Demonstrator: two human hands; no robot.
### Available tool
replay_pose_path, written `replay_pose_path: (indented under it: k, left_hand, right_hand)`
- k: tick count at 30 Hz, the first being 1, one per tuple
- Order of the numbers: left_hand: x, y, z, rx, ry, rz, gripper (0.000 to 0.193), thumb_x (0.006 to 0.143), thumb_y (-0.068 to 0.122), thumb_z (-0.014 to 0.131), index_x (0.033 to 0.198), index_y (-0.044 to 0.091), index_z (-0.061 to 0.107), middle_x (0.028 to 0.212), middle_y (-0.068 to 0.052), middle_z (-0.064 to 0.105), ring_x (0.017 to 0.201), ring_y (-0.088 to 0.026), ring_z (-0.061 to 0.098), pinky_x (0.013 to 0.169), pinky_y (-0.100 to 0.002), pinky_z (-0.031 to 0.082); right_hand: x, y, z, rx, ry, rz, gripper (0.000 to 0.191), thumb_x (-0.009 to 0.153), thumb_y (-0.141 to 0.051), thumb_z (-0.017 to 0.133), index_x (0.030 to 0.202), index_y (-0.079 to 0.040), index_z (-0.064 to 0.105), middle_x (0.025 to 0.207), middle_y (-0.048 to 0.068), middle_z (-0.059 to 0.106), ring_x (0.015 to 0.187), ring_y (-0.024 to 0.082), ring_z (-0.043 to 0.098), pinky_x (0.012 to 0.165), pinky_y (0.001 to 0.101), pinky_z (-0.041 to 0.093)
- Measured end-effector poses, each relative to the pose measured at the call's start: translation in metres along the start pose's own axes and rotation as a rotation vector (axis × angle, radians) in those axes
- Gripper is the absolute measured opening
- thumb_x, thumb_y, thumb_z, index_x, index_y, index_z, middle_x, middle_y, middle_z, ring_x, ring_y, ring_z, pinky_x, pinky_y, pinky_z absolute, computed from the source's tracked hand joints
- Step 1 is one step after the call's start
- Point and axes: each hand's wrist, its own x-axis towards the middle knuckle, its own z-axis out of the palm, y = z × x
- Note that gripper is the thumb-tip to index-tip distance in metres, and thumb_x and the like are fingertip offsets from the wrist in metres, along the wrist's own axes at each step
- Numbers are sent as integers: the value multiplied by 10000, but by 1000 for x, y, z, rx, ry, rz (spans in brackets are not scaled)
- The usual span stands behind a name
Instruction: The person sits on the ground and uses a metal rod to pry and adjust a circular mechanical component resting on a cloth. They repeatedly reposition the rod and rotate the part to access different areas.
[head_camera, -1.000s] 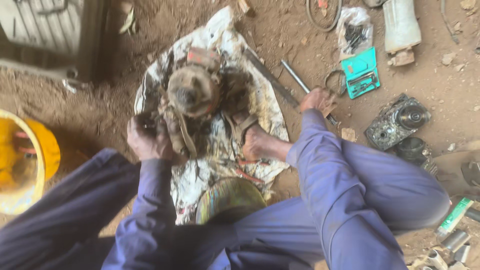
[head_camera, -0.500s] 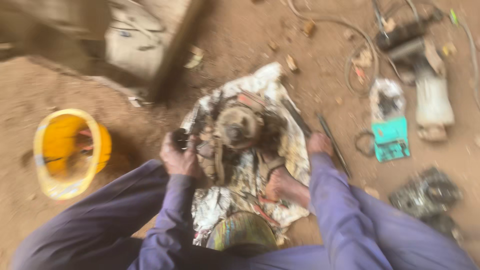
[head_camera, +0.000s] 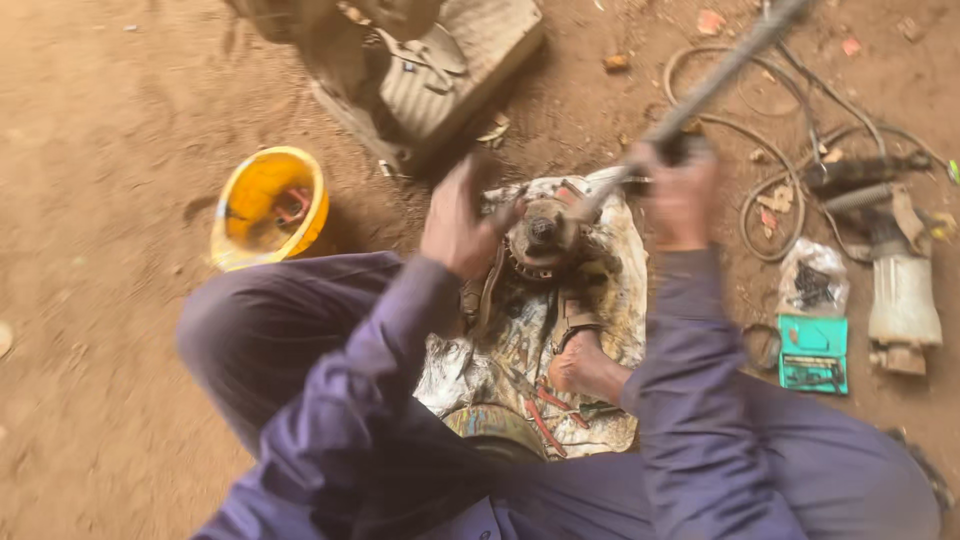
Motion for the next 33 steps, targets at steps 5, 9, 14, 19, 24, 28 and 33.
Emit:
replay_pose_path:
  k: [5, 9, 14, 19, 24, 28, 33]
  left_hand:
    - [53, -10, -6, -132, -198, -186, 788, 825, 290, 864, 1422, 19, 425, 1259, -223, 656, 1153, -317, 661, 977, -419, 529]
    - [31, -72, 23, 177, -131, -455, 476, 1038, 290, 692, 1409, 35, 538, 1174, -221, 761, 1017, -352, 737, 878, -464, 601]
    - [-23, -148, 8, 254, -368, -788, 539, 892, 423, 752, 1307, 100, 635, 1034, -170, 751, 809, -275, 763, 758, -419, 627]
    - [-51, -175, -18, 620, -444, -708, 237, 971, 342, 638, 1077, 163, 750, 956, -186, 726, 832, -344, 707, 759, -493, 589]
    - [-80, -211, -39, 790, -520, -491, 272, 1070, 255, 509, 961, 124, 721, 834, -172, 740, 718, -328, 738, 697, -503, 606]
    - [-102, -237, -26, 805, -531, -456, 284, 1030, 214, 463, 950, 142, 726, 815, -165, 728, 719, -321, 734, 722, -504, 570]
    - [-105, -250, -6, 713, -405, -335, 263, 995, 227, 482, 935, 119, 714, 810, -183, 706, 762, -356, 718, 676, -496, 567]
  right_hand:
    - [-62, 10, 137, -587, -346, -268, 204, 900, -224, 820, 913, -101, 657, 855, 49, 697, 728, 192, 666, 642, 371, 585]
    - [-92, 47, 148, -567, -613, -158, 298, 924, -384, 764, 1001, -101, 708, 1001, 83, 766, 844, 233, 749, 822, 354, 613]
    - [-64, 89, 112, -1186, -483, -520, 341, 795, -429, 778, 993, -151, 784, 1150, 127, 737, 1164, 348, 615, 1048, 587, 416]
    - [-36, 128, 112, -1224, -749, -416, 358, 898, -510, 737, 975, -163, 775, 1243, 143, 696, 1208, 391, 576, 1049, 561, 407]
    - [-30, 151, 107, -1097, -776, -321, 182, 932, -384, 734, 862, -224, 782, 1151, -4, 758, 1218, 268, 641, 1189, 492, 428]
    - [-33, 155, 106, -1105, -716, -373, 107, 887, -322, 784, 845, -224, 794, 1163, 19, 755, 1166, 280, 658, 1132, 507, 465]
    - [-35, 146, 110, -1133, -687, -372, 128, 780, -302, 856, 871, -222, 815, 1147, 64, 752, 1162, 387, 623, 1032, 545, 484]
